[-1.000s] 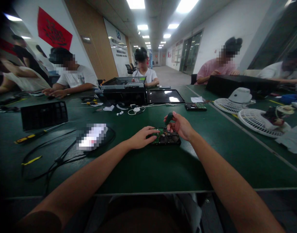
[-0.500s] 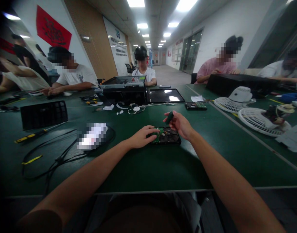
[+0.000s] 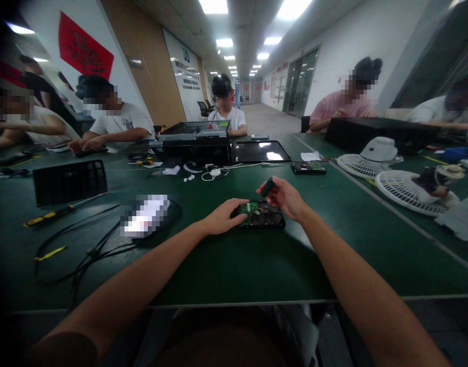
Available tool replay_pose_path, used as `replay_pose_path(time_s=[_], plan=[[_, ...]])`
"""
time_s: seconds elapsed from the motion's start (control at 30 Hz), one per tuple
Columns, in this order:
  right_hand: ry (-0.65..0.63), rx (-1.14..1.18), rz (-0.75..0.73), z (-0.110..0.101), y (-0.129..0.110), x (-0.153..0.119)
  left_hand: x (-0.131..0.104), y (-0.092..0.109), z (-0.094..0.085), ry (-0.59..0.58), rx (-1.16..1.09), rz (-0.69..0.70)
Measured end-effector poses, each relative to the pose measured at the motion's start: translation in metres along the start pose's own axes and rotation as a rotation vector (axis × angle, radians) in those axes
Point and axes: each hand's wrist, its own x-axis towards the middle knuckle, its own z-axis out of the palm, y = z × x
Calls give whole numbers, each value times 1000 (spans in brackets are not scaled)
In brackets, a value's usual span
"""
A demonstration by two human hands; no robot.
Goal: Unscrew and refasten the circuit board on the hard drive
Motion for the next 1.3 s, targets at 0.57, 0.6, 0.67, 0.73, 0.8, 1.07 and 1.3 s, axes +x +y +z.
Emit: replay_pose_path(time_s=[0.57, 0.6, 0.67, 0.73, 0.8, 1.07, 1.3], plan=[[7, 15, -5, -1, 1, 1, 0, 1, -2, -13, -8, 12], [10, 12, -6, 0, 0, 0, 0, 1, -2, -16, -8, 21], [17, 4, -8, 1, 0, 0, -1, 2, -3, -23, -2, 27], [20, -5, -3, 1, 0, 0, -1, 2, -3, -27, 3, 28], [18, -14, 2, 1, -1, 0, -1, 2, -3, -25, 3, 29], [15, 10, -22, 0, 1, 0, 0, -2, 0, -20, 11, 33], [9, -6, -8, 2, -1, -1, 0, -1, -1, -23, 14, 36]])
